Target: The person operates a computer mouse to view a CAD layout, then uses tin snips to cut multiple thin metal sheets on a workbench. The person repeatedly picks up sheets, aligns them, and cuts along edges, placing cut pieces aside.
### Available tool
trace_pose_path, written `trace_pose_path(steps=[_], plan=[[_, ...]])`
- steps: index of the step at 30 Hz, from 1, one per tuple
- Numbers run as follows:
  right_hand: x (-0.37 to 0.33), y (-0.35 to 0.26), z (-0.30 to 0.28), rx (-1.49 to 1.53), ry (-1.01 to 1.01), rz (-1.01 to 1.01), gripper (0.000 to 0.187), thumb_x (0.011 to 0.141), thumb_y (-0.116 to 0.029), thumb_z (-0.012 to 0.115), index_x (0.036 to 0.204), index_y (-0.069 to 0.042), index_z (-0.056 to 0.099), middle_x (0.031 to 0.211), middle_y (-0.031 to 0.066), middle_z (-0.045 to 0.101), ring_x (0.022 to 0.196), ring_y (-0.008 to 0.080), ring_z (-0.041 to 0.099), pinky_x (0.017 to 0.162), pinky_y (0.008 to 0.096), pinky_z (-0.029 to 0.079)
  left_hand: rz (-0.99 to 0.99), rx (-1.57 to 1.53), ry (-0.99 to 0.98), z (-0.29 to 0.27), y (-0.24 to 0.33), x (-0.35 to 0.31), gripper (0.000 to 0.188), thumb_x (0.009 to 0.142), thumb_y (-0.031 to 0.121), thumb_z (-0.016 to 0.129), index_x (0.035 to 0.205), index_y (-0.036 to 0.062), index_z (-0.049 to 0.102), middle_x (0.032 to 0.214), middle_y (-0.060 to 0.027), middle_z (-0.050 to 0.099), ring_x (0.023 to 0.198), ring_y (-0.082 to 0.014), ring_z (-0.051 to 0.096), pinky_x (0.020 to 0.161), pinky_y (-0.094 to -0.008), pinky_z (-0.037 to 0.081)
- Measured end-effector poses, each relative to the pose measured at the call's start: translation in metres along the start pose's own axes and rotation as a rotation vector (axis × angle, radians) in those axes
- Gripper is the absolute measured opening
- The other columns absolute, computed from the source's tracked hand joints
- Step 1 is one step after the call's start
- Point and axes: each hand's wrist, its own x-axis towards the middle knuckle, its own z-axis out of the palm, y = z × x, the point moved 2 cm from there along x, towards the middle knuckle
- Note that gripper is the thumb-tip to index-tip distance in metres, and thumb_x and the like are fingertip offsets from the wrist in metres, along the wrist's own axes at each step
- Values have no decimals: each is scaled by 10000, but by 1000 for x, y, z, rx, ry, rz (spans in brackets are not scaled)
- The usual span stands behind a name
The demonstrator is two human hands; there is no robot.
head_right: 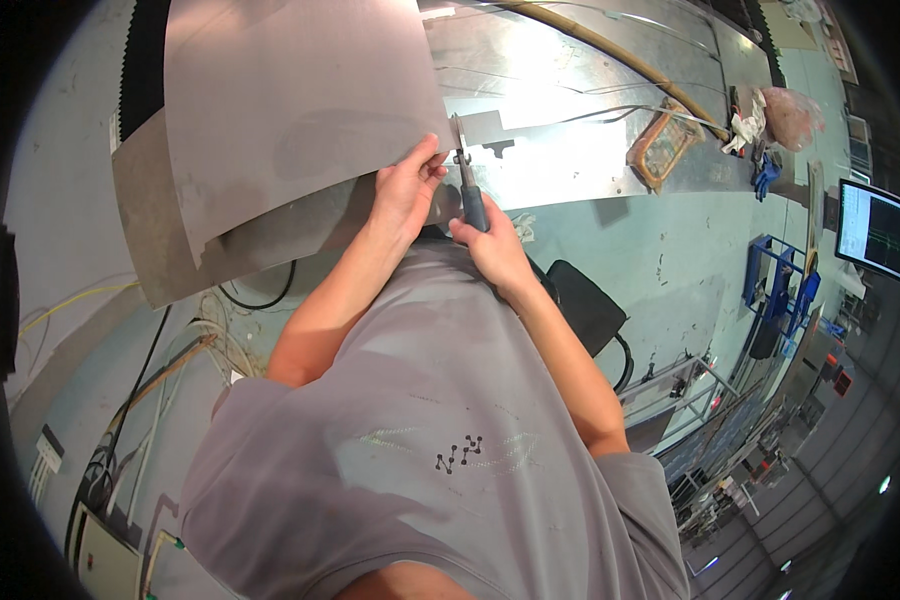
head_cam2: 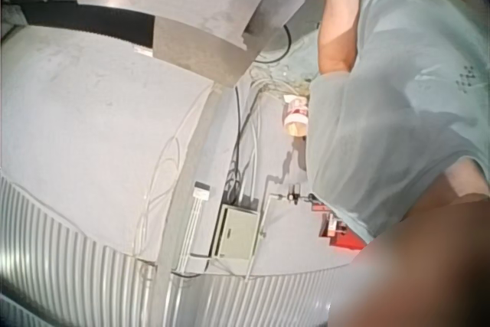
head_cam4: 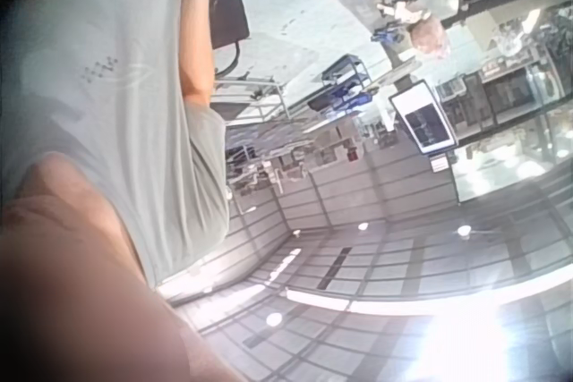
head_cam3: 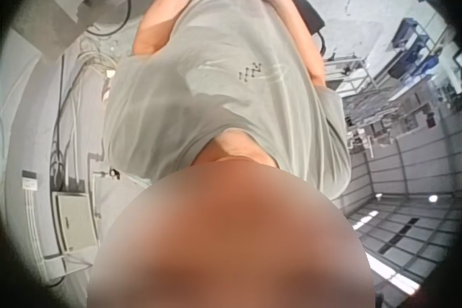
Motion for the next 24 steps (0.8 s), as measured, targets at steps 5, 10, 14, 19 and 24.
trace_pose_path(steps=[5, 10, 14, 19, 24], plan=[[-1, -6, -3, -44, -89, 67, 498, 933, -141, 686, 1407, -49, 565, 1104, 40, 646, 1043, 162, 593, 955, 324, 443, -13, -11, -6, -4, -2, 4, 190, 951, 99, 788, 1104, 35, 695, 1038, -50, 704, 945, -173, 681, 833, -332, 541], [-26, 4, -31, -86, -105, 47, 464, 940, -143, 669, 1385, -28, 599, 1261, 77, 657, 1197, 188, 584, 1069, 348, 423, -36, -151, -51, -12, -1, 9, 195, 969, 78, 756, 1129, 7, 672, 1112, -87, 694, 1054, -209, 668, 947, -357, 558], [-56, 3, -61, 76, -183, -44, 664, 901, -102, 653, 1530, 8, 472, 1369, 161, 626, 1302, 283, 578, 1168, 420, 387, -170, -146, -91, -20, 15, -17, 231, 1013, 113, 698, 1206, -4, 648, 1211, -129, 684, 1173, -227, 627, 1018, -376, 558], [-90, -11, -68, 293, -309, -216, 873, 852, -163, 710, 1627, 2, 343, 1375, 198, 599, 1340, 365, 563, 1171, 523, 389, -354, 185, -191, -6, 39, -79, 344, 1039, 156, 668, 1323, -30, 612, 1273, -150, 680, 1175, -220, 648, 1016, -373, 551], [-109, -29, -53, 351, -396, -274, 778, 883, -91, 712, 1597, -25, 412, 1408, 137, 596, 1318, 285, 570, 1172, 484, 395, 121, 673, -517, 37, 64, -107, 321, 1018, 165, 716, 1269, -26, 662, 1132, -124, 739, 1066, -162, 701, 928, -325, 568]])
